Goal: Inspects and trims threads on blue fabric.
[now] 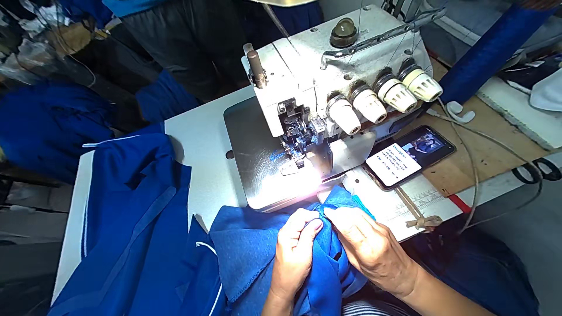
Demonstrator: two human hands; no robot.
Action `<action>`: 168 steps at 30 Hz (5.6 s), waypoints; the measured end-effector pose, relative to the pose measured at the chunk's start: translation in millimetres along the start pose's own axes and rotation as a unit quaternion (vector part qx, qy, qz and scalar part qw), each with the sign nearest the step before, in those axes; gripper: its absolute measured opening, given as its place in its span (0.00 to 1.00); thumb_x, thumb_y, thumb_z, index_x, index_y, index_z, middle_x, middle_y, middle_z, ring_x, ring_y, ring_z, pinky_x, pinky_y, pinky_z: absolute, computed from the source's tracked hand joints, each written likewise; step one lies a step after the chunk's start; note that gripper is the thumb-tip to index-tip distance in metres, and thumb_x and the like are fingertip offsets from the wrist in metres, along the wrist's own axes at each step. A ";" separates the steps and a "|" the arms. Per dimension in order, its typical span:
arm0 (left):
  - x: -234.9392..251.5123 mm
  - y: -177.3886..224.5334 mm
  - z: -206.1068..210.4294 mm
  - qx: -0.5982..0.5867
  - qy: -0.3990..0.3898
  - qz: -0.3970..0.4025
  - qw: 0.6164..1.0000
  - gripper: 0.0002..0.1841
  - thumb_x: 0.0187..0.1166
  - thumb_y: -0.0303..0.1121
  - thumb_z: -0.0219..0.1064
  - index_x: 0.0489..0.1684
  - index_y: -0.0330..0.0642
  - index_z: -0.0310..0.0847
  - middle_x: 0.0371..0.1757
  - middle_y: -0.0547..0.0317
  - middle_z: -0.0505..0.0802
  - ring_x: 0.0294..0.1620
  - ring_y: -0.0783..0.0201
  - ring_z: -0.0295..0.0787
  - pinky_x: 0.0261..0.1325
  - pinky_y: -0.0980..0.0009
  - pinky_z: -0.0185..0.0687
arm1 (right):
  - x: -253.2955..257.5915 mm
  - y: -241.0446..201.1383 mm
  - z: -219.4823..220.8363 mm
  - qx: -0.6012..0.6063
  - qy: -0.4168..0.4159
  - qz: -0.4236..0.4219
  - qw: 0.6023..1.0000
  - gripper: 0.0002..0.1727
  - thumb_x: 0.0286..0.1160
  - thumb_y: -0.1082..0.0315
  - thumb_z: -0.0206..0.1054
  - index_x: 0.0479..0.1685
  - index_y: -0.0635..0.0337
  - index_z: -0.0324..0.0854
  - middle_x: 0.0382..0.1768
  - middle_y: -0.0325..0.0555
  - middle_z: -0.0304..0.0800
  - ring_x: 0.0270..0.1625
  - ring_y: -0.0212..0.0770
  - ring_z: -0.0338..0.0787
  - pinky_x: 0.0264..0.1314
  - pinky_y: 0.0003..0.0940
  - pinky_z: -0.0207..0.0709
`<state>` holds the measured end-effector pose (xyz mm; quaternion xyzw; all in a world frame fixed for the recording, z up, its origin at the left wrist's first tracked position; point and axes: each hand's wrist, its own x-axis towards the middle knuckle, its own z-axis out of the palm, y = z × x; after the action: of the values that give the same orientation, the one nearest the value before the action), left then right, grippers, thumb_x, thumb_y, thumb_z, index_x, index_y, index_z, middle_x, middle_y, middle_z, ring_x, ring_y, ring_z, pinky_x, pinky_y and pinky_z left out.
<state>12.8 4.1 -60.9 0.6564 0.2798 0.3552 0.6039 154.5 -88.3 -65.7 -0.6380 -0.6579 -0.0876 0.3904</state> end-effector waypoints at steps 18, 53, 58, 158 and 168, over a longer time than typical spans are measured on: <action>-0.4 3.4 -2.3 -0.088 -0.010 -0.035 0.995 0.09 0.86 0.26 0.59 0.43 0.37 0.88 0.38 0.60 0.91 0.41 0.73 0.88 0.49 0.77 0.85 | 3.6 3.5 -9.7 0.197 0.022 0.175 0.964 0.20 0.69 0.60 0.73 0.58 0.60 0.85 0.32 0.32 0.84 0.29 0.16 0.76 0.32 0.10 0.72; 1.6 5.0 -1.5 -0.087 0.055 -0.060 0.993 0.05 0.73 0.25 0.73 0.39 0.36 0.94 0.38 0.54 0.96 0.41 0.69 0.93 0.51 0.74 0.89 | 0.2 -23.9 -4.2 0.066 0.026 0.132 0.989 0.15 0.79 0.69 0.65 0.59 0.64 0.89 0.48 0.48 0.92 0.46 0.31 0.91 0.50 0.19 0.85; 1.3 4.8 -0.8 -0.096 0.058 -0.061 0.992 0.04 0.73 0.24 0.73 0.38 0.35 0.93 0.38 0.54 0.96 0.41 0.68 0.93 0.51 0.74 0.89 | -1.1 -23.0 -4.0 0.063 0.029 0.125 0.990 0.15 0.80 0.69 0.65 0.59 0.64 0.89 0.49 0.49 0.92 0.48 0.32 0.92 0.52 0.20 0.85; 0.7 -1.6 -1.1 -0.050 0.008 0.011 0.999 0.05 0.78 0.31 0.71 0.35 0.44 0.92 0.51 0.60 0.92 0.60 0.68 0.86 0.65 0.73 0.82 | 20.7 11.7 -22.1 0.445 -0.136 0.321 0.825 0.08 0.73 0.58 0.75 0.34 0.49 0.85 0.18 0.25 0.75 0.19 0.17 0.70 0.21 0.12 0.62; 1.0 0.6 -0.6 -0.060 0.004 -0.001 0.998 0.09 0.84 0.28 0.62 0.43 0.39 0.91 0.49 0.53 0.95 0.54 0.64 0.92 0.60 0.70 0.86 | 16.0 5.1 -15.6 0.353 -0.030 0.302 0.885 0.05 0.69 0.67 0.74 0.29 0.51 0.83 0.19 0.28 0.79 0.20 0.19 0.75 0.22 0.13 0.67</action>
<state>12.8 5.1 -60.2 0.6170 0.2610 0.3735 0.6417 167.3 -84.7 -47.1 -0.6282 -0.4322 0.2915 0.5775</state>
